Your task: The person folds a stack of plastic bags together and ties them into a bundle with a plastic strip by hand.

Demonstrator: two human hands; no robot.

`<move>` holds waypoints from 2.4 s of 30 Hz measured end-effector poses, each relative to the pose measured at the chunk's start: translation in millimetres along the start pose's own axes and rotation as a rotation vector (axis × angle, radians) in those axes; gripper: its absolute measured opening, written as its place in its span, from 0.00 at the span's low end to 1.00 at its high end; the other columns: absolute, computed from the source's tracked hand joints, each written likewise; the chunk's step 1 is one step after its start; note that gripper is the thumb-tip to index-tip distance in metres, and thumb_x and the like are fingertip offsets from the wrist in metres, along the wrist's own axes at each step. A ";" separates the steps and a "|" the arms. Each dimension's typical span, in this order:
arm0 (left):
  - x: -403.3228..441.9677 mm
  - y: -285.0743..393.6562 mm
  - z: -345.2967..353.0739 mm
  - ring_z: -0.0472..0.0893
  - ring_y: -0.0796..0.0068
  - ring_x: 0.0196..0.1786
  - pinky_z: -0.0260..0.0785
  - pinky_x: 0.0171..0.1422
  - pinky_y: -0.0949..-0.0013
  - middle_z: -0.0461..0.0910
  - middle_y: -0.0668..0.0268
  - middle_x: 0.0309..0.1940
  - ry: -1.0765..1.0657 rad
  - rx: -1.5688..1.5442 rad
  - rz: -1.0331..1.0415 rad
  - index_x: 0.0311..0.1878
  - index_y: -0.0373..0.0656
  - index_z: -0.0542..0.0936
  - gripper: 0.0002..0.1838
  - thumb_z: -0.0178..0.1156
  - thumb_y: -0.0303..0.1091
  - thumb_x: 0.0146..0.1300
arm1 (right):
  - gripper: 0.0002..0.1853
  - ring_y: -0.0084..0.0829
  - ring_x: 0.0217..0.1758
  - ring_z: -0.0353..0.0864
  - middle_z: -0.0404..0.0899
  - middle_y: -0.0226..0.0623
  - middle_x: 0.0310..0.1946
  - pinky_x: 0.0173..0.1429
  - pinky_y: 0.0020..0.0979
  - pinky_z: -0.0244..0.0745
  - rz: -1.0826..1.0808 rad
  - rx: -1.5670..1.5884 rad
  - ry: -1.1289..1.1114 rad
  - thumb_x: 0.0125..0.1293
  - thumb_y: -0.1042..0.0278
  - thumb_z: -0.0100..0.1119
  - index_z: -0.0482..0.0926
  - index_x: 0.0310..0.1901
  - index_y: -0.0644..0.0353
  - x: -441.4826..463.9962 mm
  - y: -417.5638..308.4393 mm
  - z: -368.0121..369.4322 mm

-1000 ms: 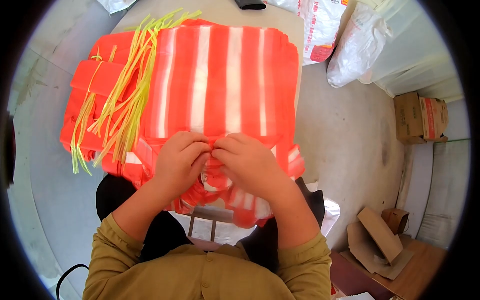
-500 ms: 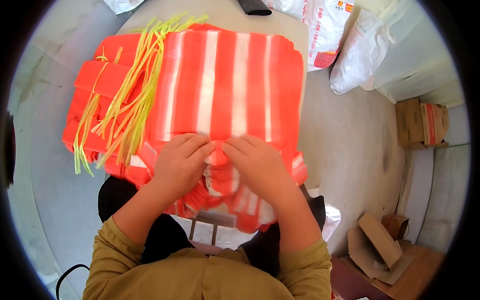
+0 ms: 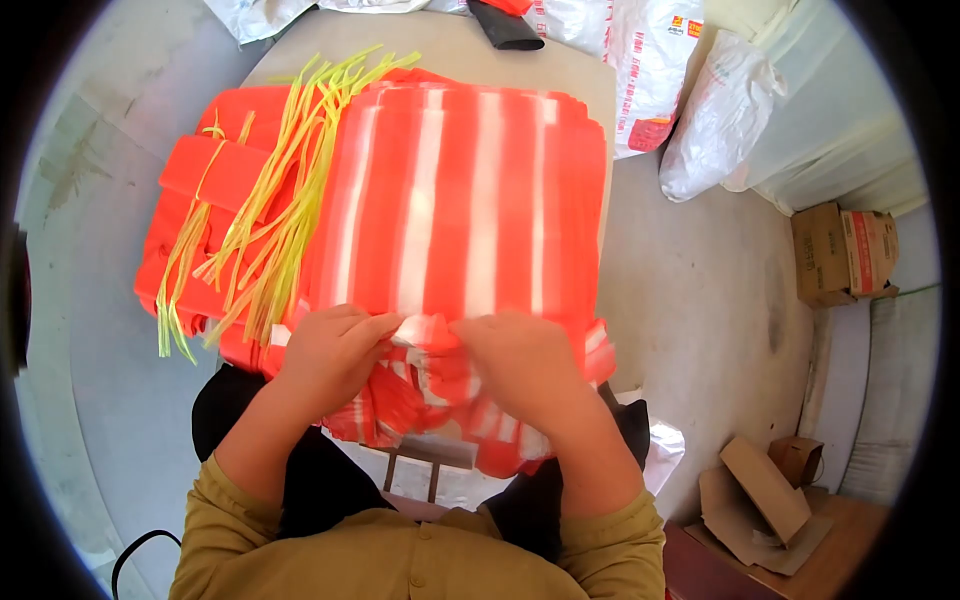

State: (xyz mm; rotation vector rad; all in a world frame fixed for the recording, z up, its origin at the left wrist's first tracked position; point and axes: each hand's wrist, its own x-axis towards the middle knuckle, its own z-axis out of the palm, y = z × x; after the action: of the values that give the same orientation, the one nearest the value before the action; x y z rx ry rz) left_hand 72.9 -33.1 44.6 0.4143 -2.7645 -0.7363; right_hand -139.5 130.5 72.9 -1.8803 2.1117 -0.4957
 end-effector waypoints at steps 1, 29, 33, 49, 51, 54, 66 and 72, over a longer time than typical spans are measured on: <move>-2.6 2.0 -8.1 0.86 0.54 0.41 0.78 0.46 0.55 0.86 0.58 0.38 -0.035 -0.064 -0.016 0.57 0.42 0.83 0.21 0.71 0.27 0.59 | 0.11 0.48 0.40 0.86 0.86 0.44 0.36 0.43 0.46 0.80 0.013 0.002 -0.081 0.66 0.73 0.63 0.86 0.49 0.59 -0.7 -2.3 -6.3; -16.5 -37.4 3.9 0.81 0.63 0.33 0.74 0.41 0.61 0.80 0.59 0.29 0.216 -0.459 -0.610 0.46 0.38 0.80 0.11 0.69 0.33 0.69 | 0.28 0.19 0.41 0.75 0.80 0.27 0.36 0.50 0.26 0.72 0.521 0.660 0.051 0.67 0.79 0.65 0.73 0.69 0.63 -54.9 63.0 -20.9; -26.3 -32.8 -16.7 0.79 0.78 0.44 0.73 0.48 0.72 0.80 0.66 0.41 0.096 -0.322 -0.502 0.58 0.39 0.75 0.21 0.69 0.22 0.64 | 0.21 0.19 0.42 0.77 0.82 0.27 0.38 0.51 0.25 0.72 0.585 0.738 0.103 0.69 0.80 0.63 0.76 0.63 0.63 -51.4 63.8 -18.2; -42.3 -34.9 -0.7 0.80 0.68 0.43 0.74 0.52 0.67 0.79 0.62 0.41 0.244 -0.304 -0.493 0.60 0.38 0.72 0.25 0.68 0.20 0.61 | 0.13 0.15 0.40 0.74 0.81 0.24 0.38 0.46 0.22 0.70 0.614 0.852 0.331 0.73 0.75 0.63 0.79 0.56 0.62 -49.3 74.6 -0.7; -43.2 -29.2 -7.3 0.81 0.66 0.43 0.74 0.53 0.66 0.80 0.61 0.41 0.178 -0.324 -0.544 0.61 0.37 0.72 0.26 0.68 0.20 0.59 | 0.12 0.15 0.40 0.74 0.82 0.25 0.38 0.46 0.22 0.70 0.629 0.850 0.345 0.73 0.75 0.63 0.79 0.56 0.62 -48.4 73.3 -1.5; -42.5 -23.7 -8.2 0.82 0.66 0.44 0.74 0.53 0.66 0.80 0.59 0.41 0.235 -0.394 -0.563 0.62 0.37 0.72 0.27 0.66 0.18 0.59 | 0.12 0.15 0.40 0.75 0.82 0.25 0.38 0.46 0.22 0.70 0.644 0.868 0.354 0.73 0.76 0.63 0.79 0.56 0.62 -48.9 71.4 -1.3; -45.3 -31.4 5.3 0.80 0.75 0.49 0.72 0.53 0.71 0.78 0.61 0.47 0.403 -0.743 -0.638 0.61 0.37 0.69 0.25 0.55 0.13 0.60 | 0.13 0.14 0.40 0.74 0.81 0.25 0.39 0.45 0.21 0.69 0.608 0.978 0.378 0.75 0.77 0.62 0.77 0.58 0.62 -49.6 74.2 -0.7; -47.6 -25.3 5.8 0.78 0.79 0.50 0.68 0.52 0.75 0.78 0.65 0.49 0.252 -0.482 -0.503 0.64 0.43 0.66 0.28 0.55 0.13 0.61 | 0.13 0.13 0.37 0.72 0.80 0.23 0.38 0.43 0.20 0.67 0.633 1.005 0.415 0.75 0.76 0.62 0.78 0.58 0.60 -50.1 75.9 -1.3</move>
State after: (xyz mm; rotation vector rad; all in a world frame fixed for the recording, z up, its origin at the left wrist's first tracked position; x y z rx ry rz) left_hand 120.5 -35.8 18.8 1.0248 -2.1597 -1.3172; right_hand -202.3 187.8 40.5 -0.5570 1.9085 -1.4869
